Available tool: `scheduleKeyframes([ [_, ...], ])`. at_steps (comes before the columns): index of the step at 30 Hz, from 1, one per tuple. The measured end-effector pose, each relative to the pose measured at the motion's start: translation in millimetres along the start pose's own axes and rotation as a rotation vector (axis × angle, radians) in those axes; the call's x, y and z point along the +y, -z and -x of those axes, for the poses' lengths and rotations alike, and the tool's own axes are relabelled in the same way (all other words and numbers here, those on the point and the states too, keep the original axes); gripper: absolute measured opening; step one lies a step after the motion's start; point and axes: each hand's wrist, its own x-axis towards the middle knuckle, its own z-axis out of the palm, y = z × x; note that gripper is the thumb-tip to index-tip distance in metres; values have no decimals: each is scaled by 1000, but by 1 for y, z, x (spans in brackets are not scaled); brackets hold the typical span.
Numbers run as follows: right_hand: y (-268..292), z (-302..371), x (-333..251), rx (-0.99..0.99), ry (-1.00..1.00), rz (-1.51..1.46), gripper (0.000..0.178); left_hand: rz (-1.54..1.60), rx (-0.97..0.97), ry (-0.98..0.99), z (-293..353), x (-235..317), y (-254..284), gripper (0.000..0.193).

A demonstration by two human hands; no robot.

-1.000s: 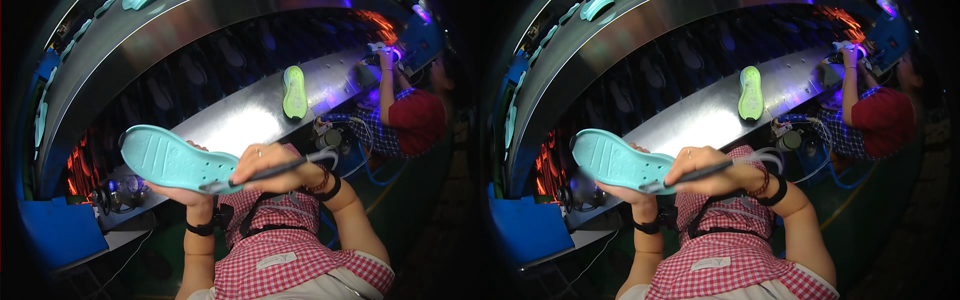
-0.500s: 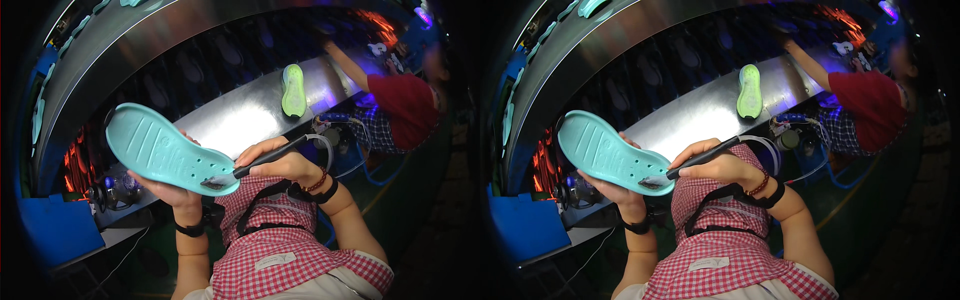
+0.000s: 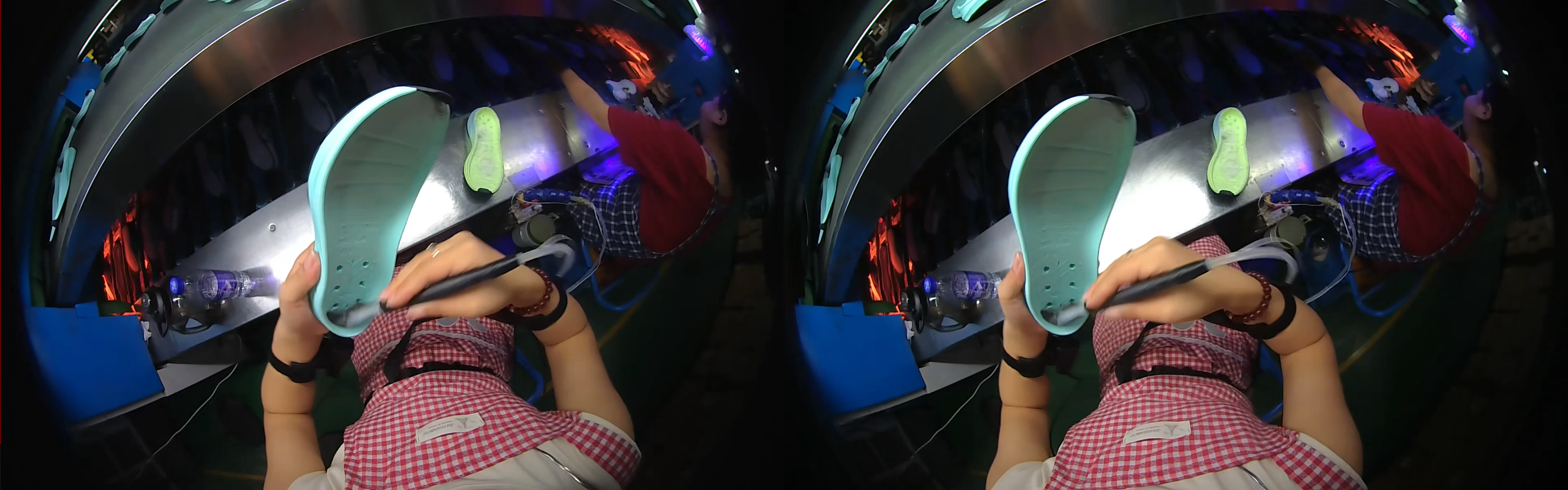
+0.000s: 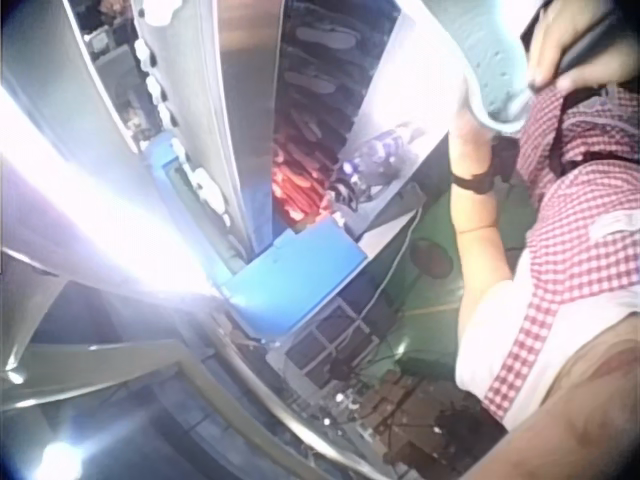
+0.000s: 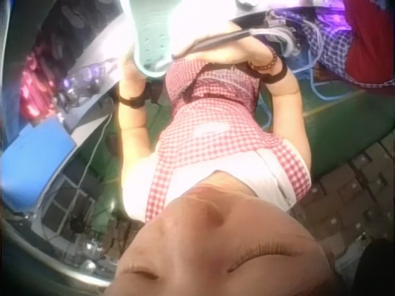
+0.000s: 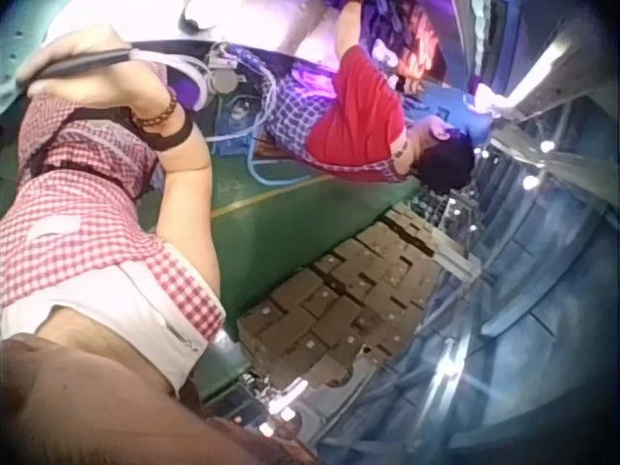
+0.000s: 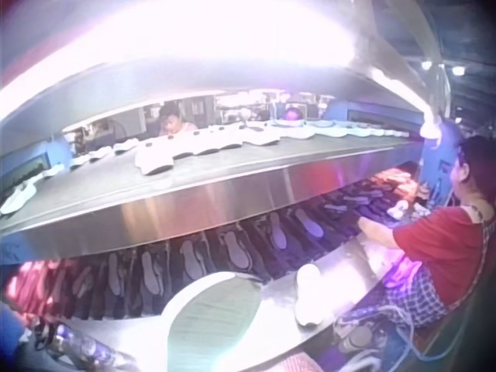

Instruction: The person uses a brush to apply a liquid adhesive to the underside of light blue shoe soles before placing them onto a rotating conveyor belt.

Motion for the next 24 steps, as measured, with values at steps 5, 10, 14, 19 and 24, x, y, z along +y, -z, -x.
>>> scheduleKeyframes([
  [5, 20, 1, -8, -424, 83, -141, 18, -27, -21, 410, -2, 13, 10, 59],
  [10, 32, -4, -1, -381, 69, -129, 20, -59, -43, 481, 0, 24, -17, 60],
  [14, 42, -2, -9, -494, 47, -91, 20, -268, -90, 509, -1, 20, -11, 63],
  [19, 45, 6, 5, -288, 46, -50, 22, -124, 60, 436, 11, 23, 0, 65],
  [24, 44, 17, 2, -317, 57, 75, 21, -119, 192, 390, 25, 30, 17, 66],
])
